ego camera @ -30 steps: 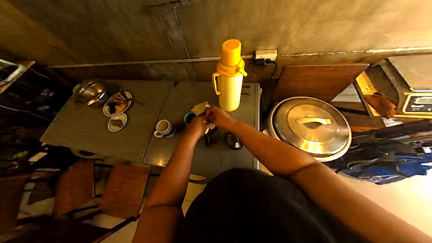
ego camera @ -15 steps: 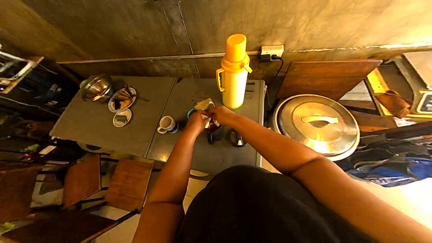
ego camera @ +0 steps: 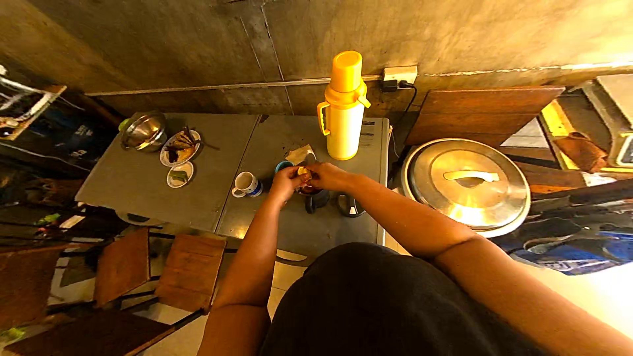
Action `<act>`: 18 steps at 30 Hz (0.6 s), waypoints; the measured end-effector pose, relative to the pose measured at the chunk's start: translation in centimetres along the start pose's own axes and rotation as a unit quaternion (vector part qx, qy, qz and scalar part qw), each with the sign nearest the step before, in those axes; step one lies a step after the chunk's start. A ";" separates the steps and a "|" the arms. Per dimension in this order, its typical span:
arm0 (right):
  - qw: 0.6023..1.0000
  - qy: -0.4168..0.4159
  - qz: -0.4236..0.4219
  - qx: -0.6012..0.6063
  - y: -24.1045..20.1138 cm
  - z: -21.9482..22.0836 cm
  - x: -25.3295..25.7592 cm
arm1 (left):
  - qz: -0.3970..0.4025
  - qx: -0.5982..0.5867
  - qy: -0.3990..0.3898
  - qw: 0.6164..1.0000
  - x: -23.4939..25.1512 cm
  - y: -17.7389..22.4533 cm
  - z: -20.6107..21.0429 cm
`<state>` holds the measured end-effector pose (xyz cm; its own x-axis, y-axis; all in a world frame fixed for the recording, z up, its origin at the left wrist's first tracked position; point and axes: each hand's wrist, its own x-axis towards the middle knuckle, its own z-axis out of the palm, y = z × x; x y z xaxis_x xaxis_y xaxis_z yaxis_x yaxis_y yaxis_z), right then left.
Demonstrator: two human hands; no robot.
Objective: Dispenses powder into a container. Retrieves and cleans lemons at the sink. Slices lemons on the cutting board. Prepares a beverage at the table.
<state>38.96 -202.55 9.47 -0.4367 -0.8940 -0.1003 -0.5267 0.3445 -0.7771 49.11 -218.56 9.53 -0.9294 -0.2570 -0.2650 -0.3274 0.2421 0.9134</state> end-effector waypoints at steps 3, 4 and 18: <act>1.000 0.024 0.002 0.006 0.4 0.4 -0.3 | 0.009 0.015 0.023 1.000 0.4 -0.2 0.7; 1.000 0.031 0.001 0.002 0.4 0.5 -0.3 | 0.012 0.028 0.029 0.999 0.6 -0.3 0.8; 0.994 0.037 0.071 -0.068 -1.7 1.3 -0.8 | 0.085 0.273 0.086 0.954 -1.4 -0.1 1.7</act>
